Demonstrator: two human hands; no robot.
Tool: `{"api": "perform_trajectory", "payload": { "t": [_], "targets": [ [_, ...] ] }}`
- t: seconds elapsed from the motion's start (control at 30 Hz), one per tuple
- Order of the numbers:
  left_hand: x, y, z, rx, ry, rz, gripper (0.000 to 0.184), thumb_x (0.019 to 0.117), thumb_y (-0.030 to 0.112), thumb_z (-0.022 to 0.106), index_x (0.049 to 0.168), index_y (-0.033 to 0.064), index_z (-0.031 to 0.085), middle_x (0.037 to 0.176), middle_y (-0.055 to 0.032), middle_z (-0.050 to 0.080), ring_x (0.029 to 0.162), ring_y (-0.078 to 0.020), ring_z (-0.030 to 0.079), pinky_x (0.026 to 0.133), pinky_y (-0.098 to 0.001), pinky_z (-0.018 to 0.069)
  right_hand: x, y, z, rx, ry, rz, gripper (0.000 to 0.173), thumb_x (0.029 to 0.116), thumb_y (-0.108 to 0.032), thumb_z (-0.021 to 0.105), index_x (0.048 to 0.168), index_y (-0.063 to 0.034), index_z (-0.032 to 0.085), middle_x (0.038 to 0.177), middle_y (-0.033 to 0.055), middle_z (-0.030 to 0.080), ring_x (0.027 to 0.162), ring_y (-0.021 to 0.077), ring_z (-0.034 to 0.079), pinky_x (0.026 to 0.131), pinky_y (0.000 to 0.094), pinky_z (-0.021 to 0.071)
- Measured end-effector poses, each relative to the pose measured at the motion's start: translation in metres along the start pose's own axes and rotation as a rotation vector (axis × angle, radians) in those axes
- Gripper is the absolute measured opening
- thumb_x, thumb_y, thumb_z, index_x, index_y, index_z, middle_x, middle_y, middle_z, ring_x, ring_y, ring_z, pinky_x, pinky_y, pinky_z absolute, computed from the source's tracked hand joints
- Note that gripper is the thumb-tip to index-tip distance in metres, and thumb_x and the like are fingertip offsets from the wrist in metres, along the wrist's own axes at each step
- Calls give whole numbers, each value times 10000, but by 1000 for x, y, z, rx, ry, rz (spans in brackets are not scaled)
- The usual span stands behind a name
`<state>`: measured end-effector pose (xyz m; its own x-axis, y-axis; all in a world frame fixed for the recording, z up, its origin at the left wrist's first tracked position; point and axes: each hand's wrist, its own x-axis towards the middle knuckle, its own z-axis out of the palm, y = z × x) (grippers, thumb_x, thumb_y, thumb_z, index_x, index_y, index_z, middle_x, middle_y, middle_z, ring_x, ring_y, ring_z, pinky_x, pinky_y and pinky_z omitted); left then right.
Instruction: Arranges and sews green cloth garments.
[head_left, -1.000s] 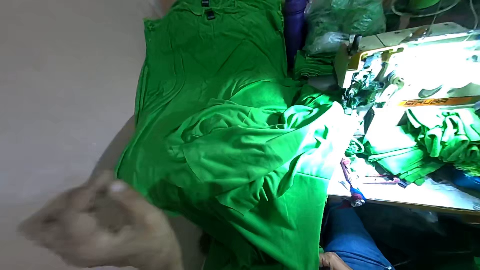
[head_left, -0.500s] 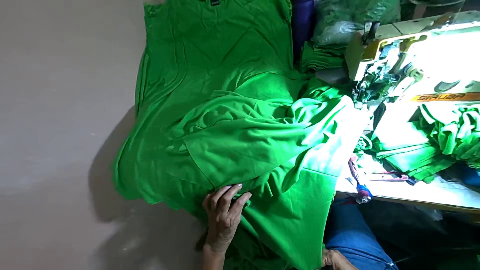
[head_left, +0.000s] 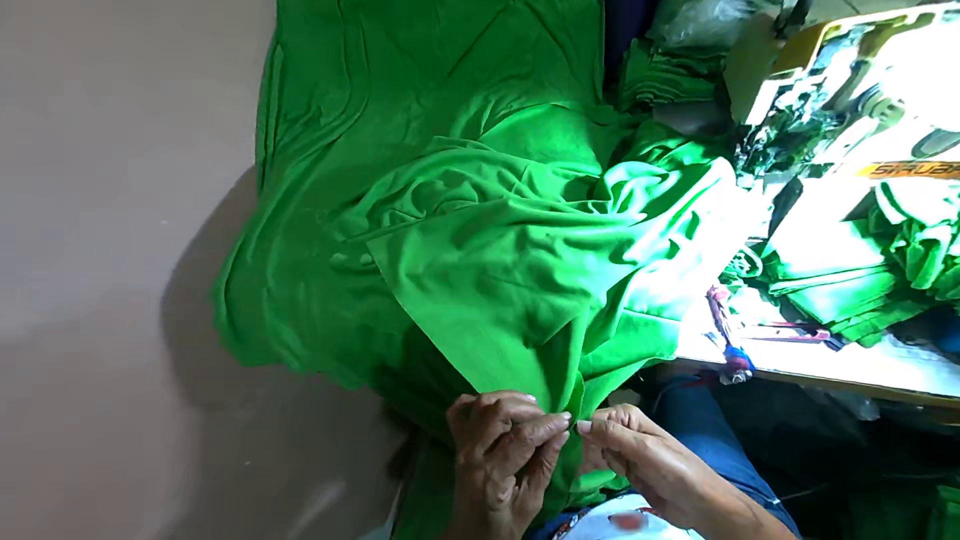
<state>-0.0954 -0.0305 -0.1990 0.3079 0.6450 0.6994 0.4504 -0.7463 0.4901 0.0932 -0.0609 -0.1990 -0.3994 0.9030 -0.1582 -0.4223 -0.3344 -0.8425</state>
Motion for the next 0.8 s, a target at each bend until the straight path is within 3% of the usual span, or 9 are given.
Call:
{"api": "perform_trajectory", "payload": {
  "t": [0.2,0.4,0.57,0.7,0.77,0.8],
  "targets": [
    [-17,3,4,104,-11,32,144,1042,340,570,1017,243,673,1005,70,634,1110,-51,565,1059,-322,315,-1,-2,1,32,67,50,442,1006,-73,316,726,-226,623,698,-125,683,702,-16,680,745,202,585],
    [-30,3,7,299,-1,81,169,1057,341,513,1033,236,643,1049,48,621,1165,-65,549,1160,-373,219,2,-3,2,18,89,17,439,1000,-71,361,654,-237,574,631,-143,605,645,-30,621,729,199,557],
    [-41,1,15,338,9,111,283,1029,497,540,1098,231,611,1132,35,598,1207,-71,527,1162,-377,216,-1,-7,2,-22,107,4,441,1008,-76,343,658,-243,552,628,-152,588,642,-53,590,697,162,515],
    [-39,-1,18,50,51,-2,199,1024,409,597,1024,226,675,1092,75,639,1176,-38,562,1135,-318,302,-9,-8,-3,-61,-8,-23,398,1061,-145,318,837,-181,645,851,-90,749,895,26,722,891,248,570],
    [-34,1,15,-143,71,-110,178,1002,387,640,967,228,712,1051,119,675,1151,-9,592,1098,-265,402,-20,-11,-12,-211,-85,-98,390,1095,-209,353,1021,-55,703,1024,-11,771,1016,73,723,966,286,567],
    [-30,3,12,-173,72,-130,182,1002,383,640,949,221,704,1051,124,673,1155,-5,591,1094,-257,418,-26,-15,-18,-383,-86,-176,404,1103,-223,383,1090,12,712,1057,32,768,1017,73,723,949,272,575]
  ]
}}
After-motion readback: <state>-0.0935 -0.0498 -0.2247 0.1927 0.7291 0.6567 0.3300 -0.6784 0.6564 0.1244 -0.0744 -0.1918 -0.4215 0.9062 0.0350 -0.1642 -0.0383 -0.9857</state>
